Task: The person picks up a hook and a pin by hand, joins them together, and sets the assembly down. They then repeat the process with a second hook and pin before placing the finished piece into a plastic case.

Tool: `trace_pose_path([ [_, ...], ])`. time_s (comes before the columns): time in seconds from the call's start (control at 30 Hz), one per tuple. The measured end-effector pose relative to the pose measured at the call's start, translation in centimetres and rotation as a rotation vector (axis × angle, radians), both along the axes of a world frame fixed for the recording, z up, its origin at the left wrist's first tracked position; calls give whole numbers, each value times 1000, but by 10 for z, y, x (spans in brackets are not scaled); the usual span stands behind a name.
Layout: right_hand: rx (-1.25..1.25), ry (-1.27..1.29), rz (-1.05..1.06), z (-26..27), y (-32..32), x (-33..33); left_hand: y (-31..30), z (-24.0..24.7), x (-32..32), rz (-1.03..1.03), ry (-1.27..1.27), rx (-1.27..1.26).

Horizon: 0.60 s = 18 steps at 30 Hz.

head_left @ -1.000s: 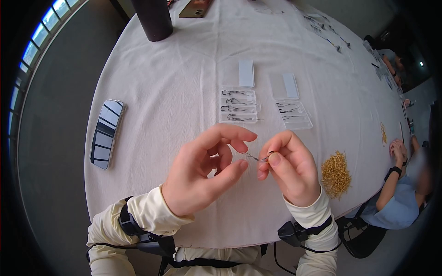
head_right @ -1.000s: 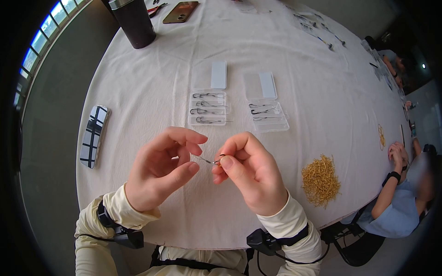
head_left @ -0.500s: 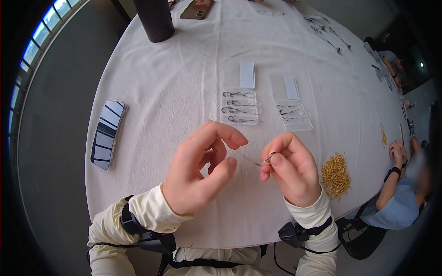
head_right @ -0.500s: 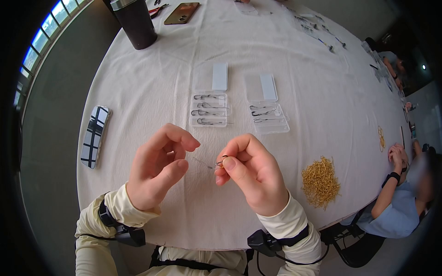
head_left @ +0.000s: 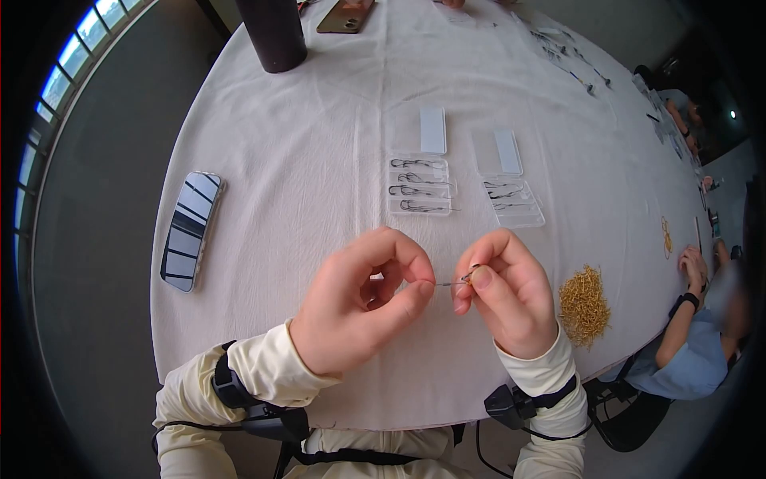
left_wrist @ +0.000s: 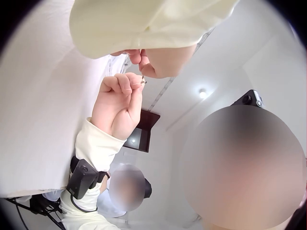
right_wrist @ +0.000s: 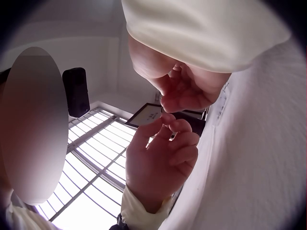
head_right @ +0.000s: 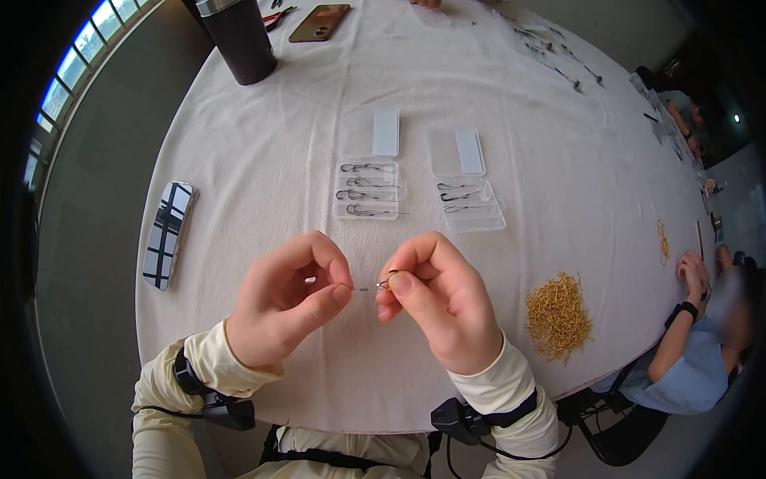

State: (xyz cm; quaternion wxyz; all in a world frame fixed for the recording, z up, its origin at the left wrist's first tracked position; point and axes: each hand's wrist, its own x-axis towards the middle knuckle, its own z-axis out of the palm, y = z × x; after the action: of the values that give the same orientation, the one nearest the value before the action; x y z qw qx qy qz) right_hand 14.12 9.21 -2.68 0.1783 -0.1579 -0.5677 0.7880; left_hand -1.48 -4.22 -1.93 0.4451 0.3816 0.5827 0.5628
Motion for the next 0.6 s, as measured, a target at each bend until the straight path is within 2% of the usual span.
trace_pose_path([
  [0.13, 48, 2, 6, 0, -1, 0, 0, 8, -1, -95, -322, -98],
  [0.17, 48, 2, 6, 0, -1, 0, 0, 9, -2, -95, -322, -99],
  [0.23, 71, 4, 2, 0, -2, 0, 1, 10, -3, -131, -568, -169],
  [0.33, 122, 0, -6, 3, -4, -1, 2, 2, -2, -75, -686, -141],
  [0.6, 231, 18, 8, 5, -7, 0, 3, -6, 1, -88, -874, 22],
])
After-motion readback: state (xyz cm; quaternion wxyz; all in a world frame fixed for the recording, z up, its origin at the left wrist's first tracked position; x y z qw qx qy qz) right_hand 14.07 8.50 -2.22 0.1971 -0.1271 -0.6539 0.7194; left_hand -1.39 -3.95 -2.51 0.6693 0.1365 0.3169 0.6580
